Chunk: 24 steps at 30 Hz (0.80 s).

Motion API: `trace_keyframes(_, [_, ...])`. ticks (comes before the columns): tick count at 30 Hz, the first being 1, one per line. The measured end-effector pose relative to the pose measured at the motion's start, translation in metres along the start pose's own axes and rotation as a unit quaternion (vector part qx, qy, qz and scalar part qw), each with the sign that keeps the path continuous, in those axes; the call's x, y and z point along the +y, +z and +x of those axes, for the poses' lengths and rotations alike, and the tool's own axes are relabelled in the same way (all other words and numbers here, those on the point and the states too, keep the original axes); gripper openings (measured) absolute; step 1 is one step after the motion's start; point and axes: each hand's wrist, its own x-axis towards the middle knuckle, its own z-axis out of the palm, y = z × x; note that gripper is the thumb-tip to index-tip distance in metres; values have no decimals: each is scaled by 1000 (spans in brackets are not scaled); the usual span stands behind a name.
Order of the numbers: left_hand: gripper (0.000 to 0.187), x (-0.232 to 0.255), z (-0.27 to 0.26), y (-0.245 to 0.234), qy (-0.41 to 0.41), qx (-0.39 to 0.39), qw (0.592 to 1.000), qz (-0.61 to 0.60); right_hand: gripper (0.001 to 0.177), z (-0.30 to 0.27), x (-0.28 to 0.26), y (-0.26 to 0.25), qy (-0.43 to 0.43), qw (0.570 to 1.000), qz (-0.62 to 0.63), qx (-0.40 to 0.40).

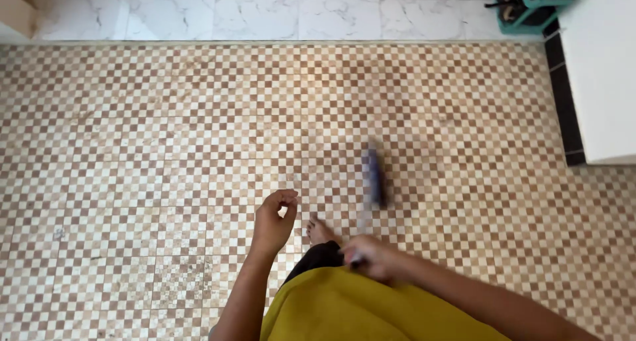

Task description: Sweep the tiled floor using a broom.

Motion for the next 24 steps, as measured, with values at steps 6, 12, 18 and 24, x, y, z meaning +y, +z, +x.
trace_keyframes(6, [16, -5, 40, -5, -13, 22, 1000, 4, 10, 3, -73, 46, 98, 961, 148, -210])
trace_keyframes(12, [17, -1, 60, -8, 19, 20, 1000, 2, 32, -113, -135, 12, 64, 910, 390, -127])
trace_keyframes(18, [16, -1, 63, -7, -50, 5, 999, 7, 14, -210, -166, -62, -66, 901, 418, -93])
trace_keyframes(24, [16, 3, 70, -3, -48, 5, 999, 15, 32, -100, -186, -123, -128, 971, 71, 190])
